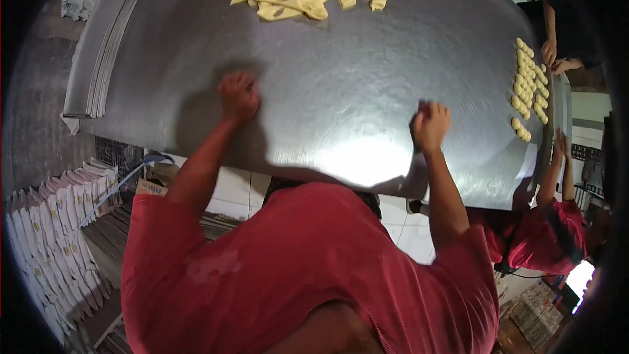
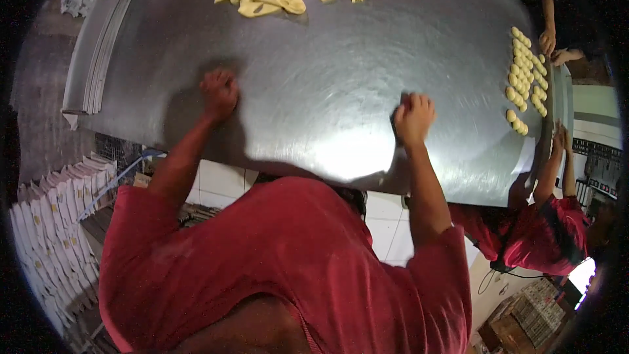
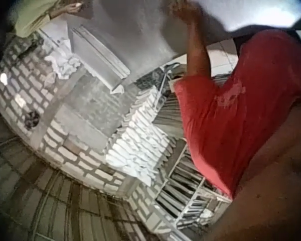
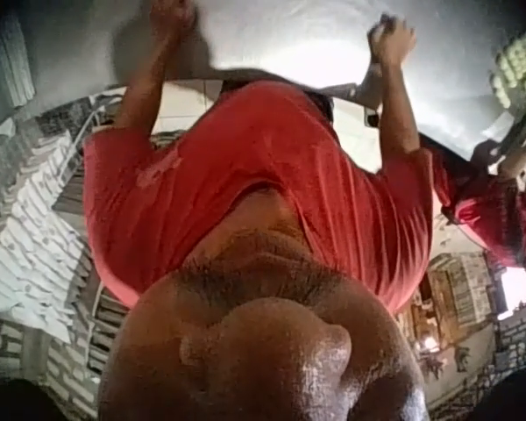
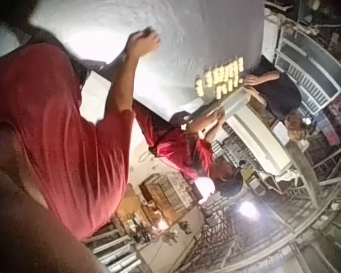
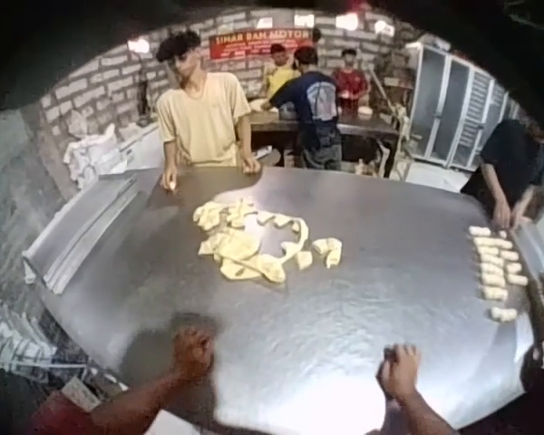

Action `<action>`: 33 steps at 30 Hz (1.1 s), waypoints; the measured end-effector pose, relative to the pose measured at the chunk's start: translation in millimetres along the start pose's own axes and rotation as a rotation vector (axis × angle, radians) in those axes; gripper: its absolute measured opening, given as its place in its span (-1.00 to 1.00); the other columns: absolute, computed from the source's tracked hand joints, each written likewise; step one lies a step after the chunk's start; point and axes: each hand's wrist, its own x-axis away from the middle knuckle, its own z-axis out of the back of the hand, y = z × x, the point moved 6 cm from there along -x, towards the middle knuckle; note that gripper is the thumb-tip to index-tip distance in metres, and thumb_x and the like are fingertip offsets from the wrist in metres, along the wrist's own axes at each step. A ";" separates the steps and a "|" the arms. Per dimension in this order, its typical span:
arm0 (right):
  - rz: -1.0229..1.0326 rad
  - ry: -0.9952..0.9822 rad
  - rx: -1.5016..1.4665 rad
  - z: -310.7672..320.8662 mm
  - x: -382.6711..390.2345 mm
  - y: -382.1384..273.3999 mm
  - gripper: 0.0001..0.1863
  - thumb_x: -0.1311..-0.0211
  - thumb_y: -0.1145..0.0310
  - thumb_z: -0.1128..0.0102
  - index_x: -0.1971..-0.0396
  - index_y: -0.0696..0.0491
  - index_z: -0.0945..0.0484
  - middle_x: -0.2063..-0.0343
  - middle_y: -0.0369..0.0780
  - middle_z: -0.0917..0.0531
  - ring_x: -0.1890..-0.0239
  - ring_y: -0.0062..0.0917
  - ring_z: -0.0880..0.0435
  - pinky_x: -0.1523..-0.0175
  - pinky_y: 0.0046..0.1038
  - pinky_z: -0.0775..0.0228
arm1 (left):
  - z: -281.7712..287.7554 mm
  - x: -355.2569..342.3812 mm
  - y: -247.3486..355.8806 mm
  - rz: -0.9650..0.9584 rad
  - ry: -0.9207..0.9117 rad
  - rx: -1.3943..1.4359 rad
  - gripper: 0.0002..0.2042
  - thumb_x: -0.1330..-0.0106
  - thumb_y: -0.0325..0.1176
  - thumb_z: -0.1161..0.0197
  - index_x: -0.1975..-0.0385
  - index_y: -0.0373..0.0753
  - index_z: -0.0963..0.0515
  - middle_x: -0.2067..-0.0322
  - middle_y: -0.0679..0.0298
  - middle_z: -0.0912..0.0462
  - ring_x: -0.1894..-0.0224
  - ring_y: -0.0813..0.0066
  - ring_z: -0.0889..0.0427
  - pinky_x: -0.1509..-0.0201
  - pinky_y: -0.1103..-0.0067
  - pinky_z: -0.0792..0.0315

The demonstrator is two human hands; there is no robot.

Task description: The recorder is shaping and organizing small pieces of dough on a metal bakery table.

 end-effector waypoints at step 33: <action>-0.028 -0.409 -0.724 -29.6 8.3 -143.8 -0.45 0.06 0.39 -0.52 0.02 0.16 -0.52 0.18 -0.05 -0.64 0.20 -0.15 -0.64 0.09 -0.27 -0.49 | -20.3 42.8 171.8 -0.004 -0.406 0.530 -0.37 -0.10 -0.58 -0.37 -0.27 -0.29 -0.40 -0.11 0.03 -0.54 -0.04 0.06 -0.60 -0.07 0.38 -0.49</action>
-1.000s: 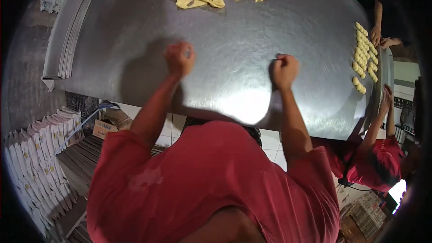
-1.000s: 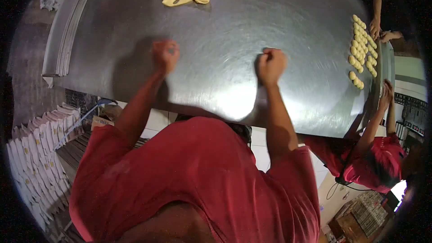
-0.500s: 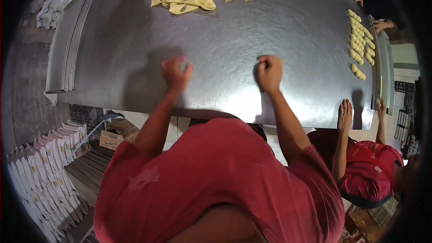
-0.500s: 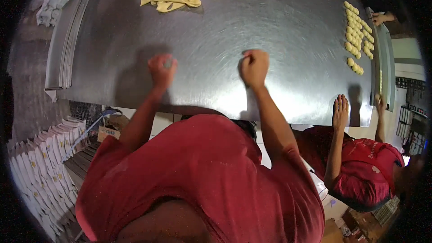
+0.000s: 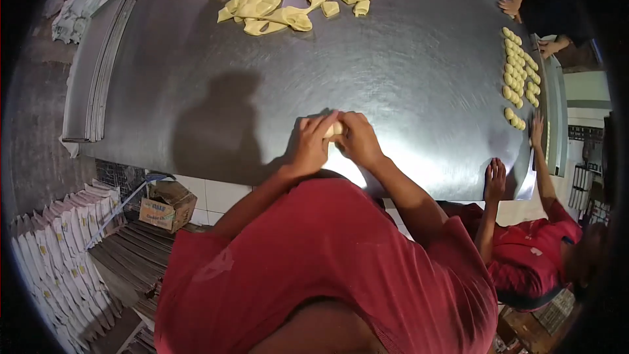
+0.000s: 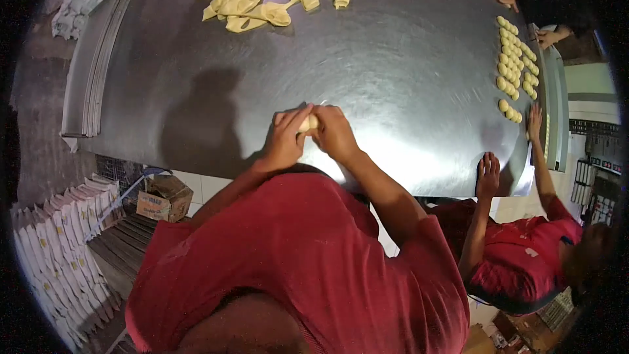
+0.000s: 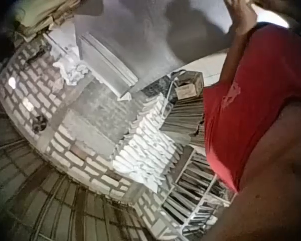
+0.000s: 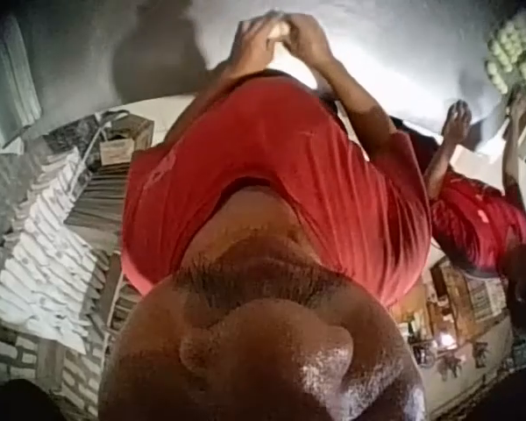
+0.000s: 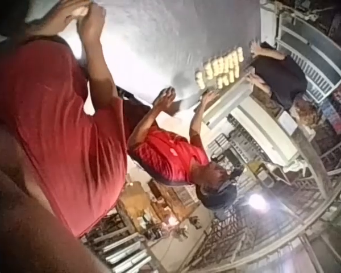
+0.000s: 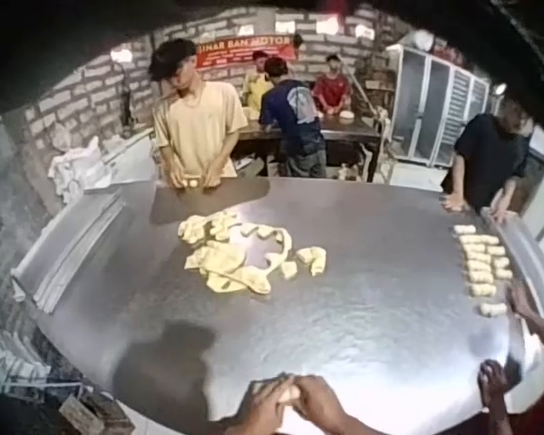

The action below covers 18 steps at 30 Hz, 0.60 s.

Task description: The recorder is shaping and organizing small pieces of dough on a metal bakery table.

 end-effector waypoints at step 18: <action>-0.290 0.037 0.591 70.7 -326.7 126.9 -0.23 0.07 0.09 -0.36 -0.20 0.10 -0.44 -0.09 0.04 -0.60 -0.19 -0.06 -0.52 -0.25 -0.18 -0.37 | 52.2 23.0 -67.0 0.139 0.247 -0.424 -0.41 -0.10 -0.36 -0.28 -0.24 -0.06 -0.43 -0.36 0.16 -0.27 -0.43 0.02 -0.09 -0.44 0.08 0.01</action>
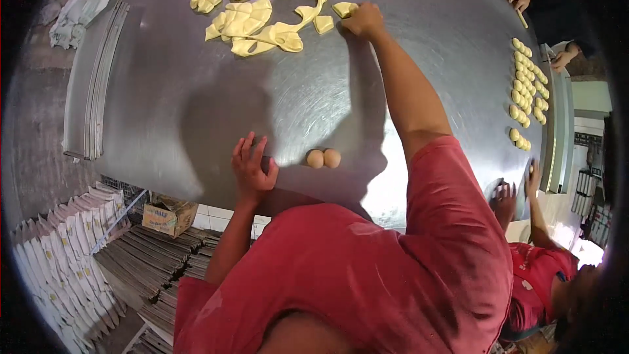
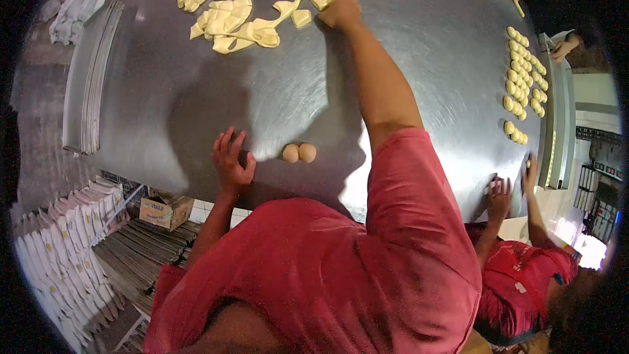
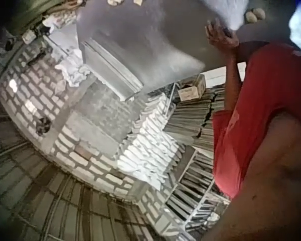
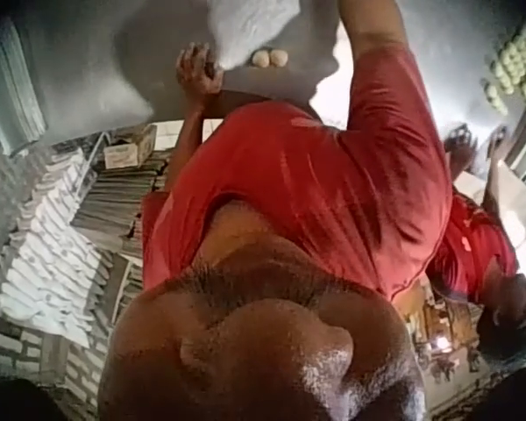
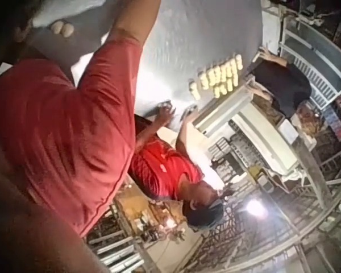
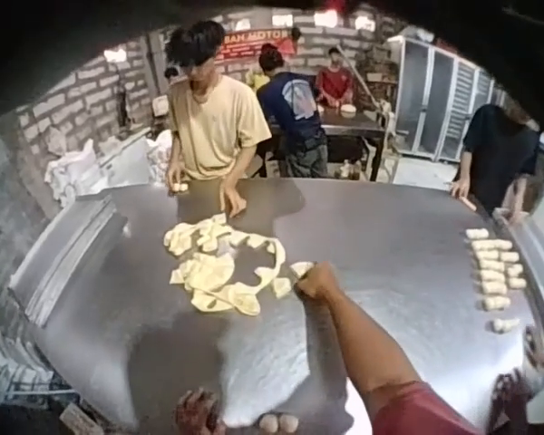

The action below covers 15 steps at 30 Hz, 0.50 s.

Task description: The recorder is shaping and organizing small pieces of dough on a metal bakery table.

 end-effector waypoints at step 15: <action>0.323 -0.173 -0.620 78.0 345.3 -80.6 -0.61 0.01 0.65 -0.20 0.09 0.10 -0.54 0.18 -0.07 -0.53 0.13 -0.33 -0.58 0.06 -0.36 -0.47 | 3.4 -39.0 138.9 0.242 -0.361 1.246 -0.58 -0.30 -0.51 -0.31 -0.16 -0.31 -0.47 0.05 0.15 -0.62 0.09 0.48 -0.59 0.02 0.52 -0.54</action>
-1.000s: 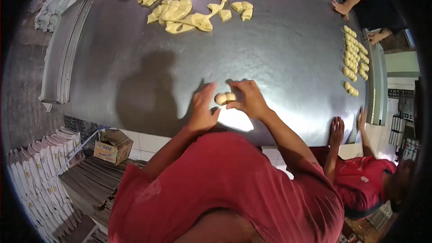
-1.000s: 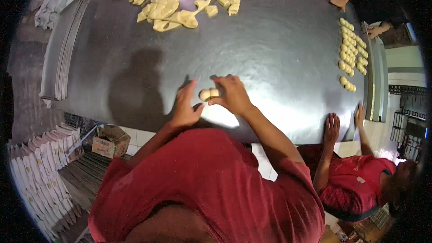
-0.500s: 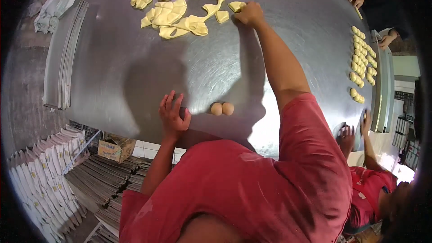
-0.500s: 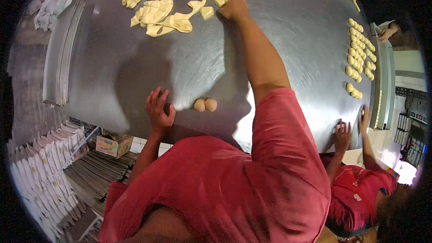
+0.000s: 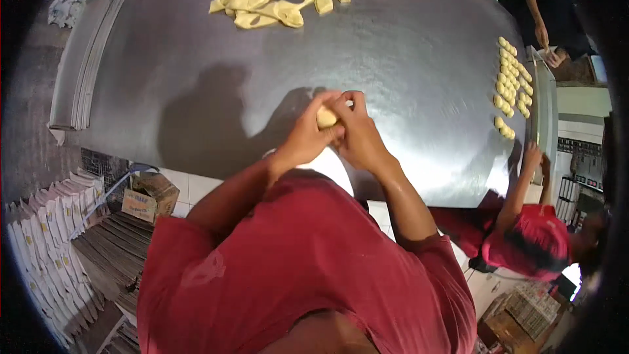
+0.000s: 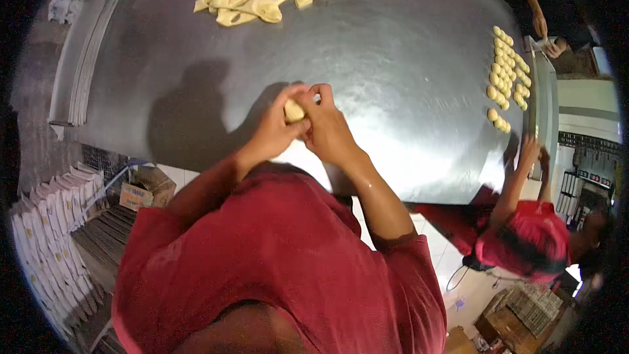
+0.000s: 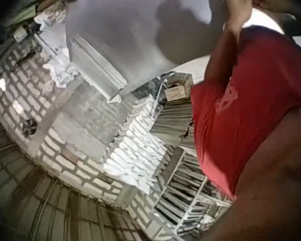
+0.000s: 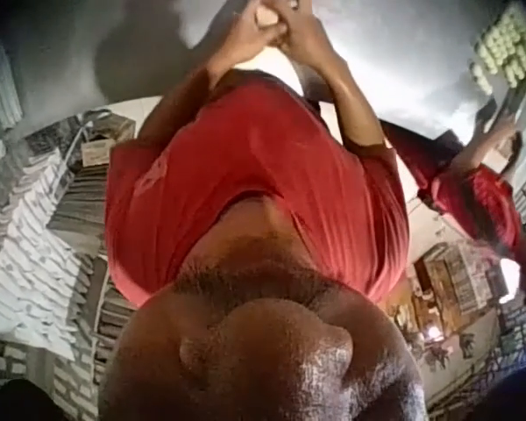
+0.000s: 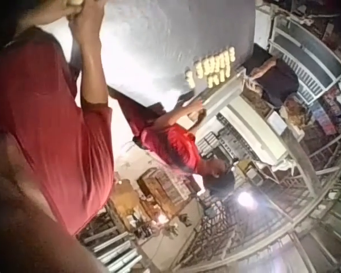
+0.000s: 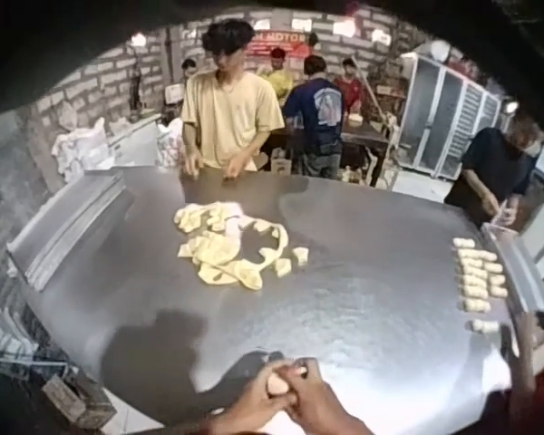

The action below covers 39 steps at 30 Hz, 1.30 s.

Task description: The recorder is shaping and organizing small pieces of dough on a metal bakery table.

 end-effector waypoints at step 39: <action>-0.173 0.571 0.677 24.9 34.0 140.8 -0.87 -0.08 0.35 -0.24 0.35 0.01 -0.61 0.26 -0.16 -0.64 0.20 -0.19 -0.52 0.08 -0.16 -0.30 | 127.7 -10.8 -55.6 -0.515 0.407 -1.292 -0.91 -0.17 -0.33 -0.26 0.35 -0.08 -0.53 0.31 0.25 -0.56 0.14 0.10 -0.51 0.08 0.20 -0.32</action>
